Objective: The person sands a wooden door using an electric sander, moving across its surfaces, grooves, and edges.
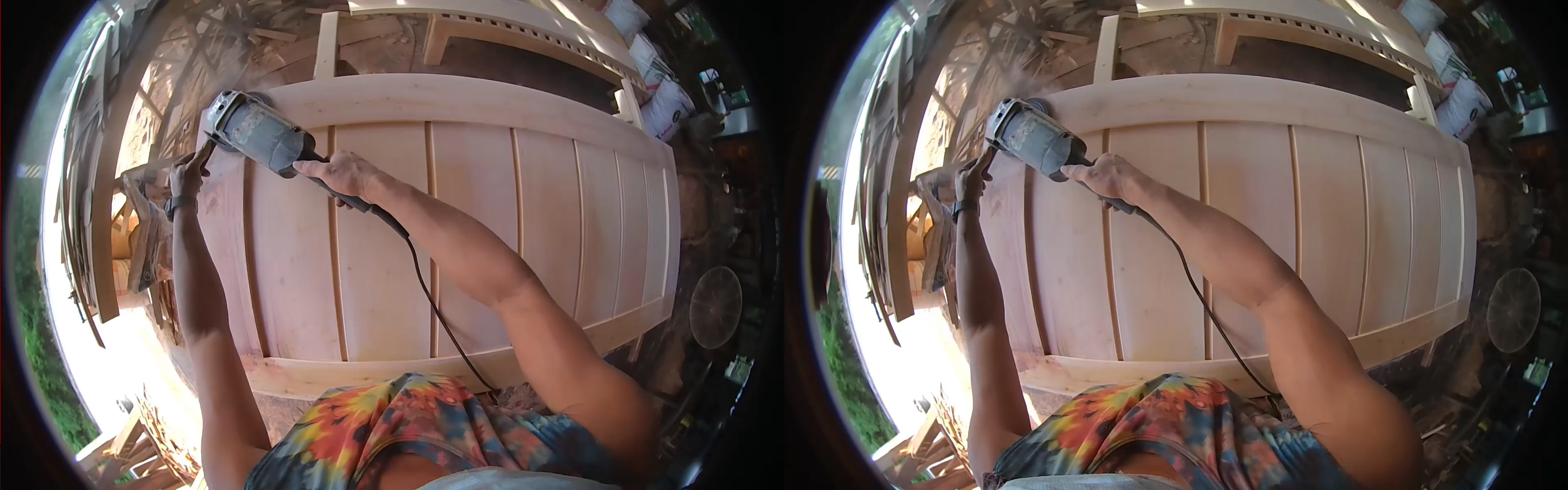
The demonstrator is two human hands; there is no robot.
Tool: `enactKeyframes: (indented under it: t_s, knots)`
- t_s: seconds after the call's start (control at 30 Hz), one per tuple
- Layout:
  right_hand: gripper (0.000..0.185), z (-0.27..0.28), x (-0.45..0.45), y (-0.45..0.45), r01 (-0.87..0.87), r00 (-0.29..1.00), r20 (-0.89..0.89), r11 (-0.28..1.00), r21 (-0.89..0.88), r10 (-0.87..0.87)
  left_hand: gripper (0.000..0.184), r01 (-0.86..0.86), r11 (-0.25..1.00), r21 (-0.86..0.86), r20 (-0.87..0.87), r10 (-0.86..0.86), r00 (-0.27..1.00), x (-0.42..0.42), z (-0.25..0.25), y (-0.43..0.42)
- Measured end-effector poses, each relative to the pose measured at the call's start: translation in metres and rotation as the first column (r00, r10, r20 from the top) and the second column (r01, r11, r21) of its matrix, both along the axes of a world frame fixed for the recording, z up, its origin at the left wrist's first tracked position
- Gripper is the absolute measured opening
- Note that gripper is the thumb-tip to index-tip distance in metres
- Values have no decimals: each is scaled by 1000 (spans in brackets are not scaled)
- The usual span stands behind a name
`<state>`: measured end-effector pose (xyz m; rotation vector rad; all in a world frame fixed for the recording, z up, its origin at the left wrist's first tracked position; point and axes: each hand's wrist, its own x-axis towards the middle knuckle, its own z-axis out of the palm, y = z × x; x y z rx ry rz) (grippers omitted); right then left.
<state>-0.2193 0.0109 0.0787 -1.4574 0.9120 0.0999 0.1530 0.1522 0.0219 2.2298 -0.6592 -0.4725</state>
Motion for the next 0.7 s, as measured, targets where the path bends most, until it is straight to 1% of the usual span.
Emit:
enactKeyframes:
  t_s: [0.03,0.07,0.17,0.23,0.3,0.37,0.4,0.43,0.5,0.57,0.63,0.67,0.7]
  knots:
    - [67,7,-22,0,-4,1000,-3,1000,1,4,48,13,999,37,-12,-12,1000,-20,3,-11]
    - [68,14,-55,-4,2,1000,-9,1000,8,-2,48,72,997,12,10,-72,997,-45,2,-23]
    - [67,10,-141,-12,105,994,-35,994,-9,-105,50,206,979,-8,105,-204,973,-122,-1,-65]
    - [69,10,-208,-20,140,990,-9,990,-30,-140,52,239,971,26,112,-240,964,-188,5,-96]
    - [65,21,-277,-27,232,973,-12,972,-20,-232,53,355,933,-51,141,-345,928,-246,-7,-129]
    - [60,17,-350,-37,299,954,30,954,25,-300,52,375,924,-73,170,-359,918,-334,18,-159]
    - [60,20,-385,-43,310,950,34,951,23,-310,51,422,902,-92,197,-399,896,-373,24,-175]
    - [57,24,-421,-48,355,934,30,934,27,-356,51,470,876,-110,225,-438,870,-410,30,-193]
    - [53,28,-491,-57,411,911,32,911,27,-412,50,541,834,-105,161,-523,837,-480,31,-231]
    - [55,31,-557,-68,536,844,28,844,3,-536,50,590,806,-39,148,-580,801,-553,48,-267]
    - [56,44,-616,-78,628,778,-31,778,14,-628,50,648,758,-74,220,-621,752,-620,50,-304]
    - [56,45,-648,-85,644,765,-21,765,-3,-644,50,673,737,-69,224,-646,730,-653,51,-322]
    - [54,45,-677,-93,667,745,33,745,-18,-666,50,696,716,-64,227,-668,708,-686,53,-340]
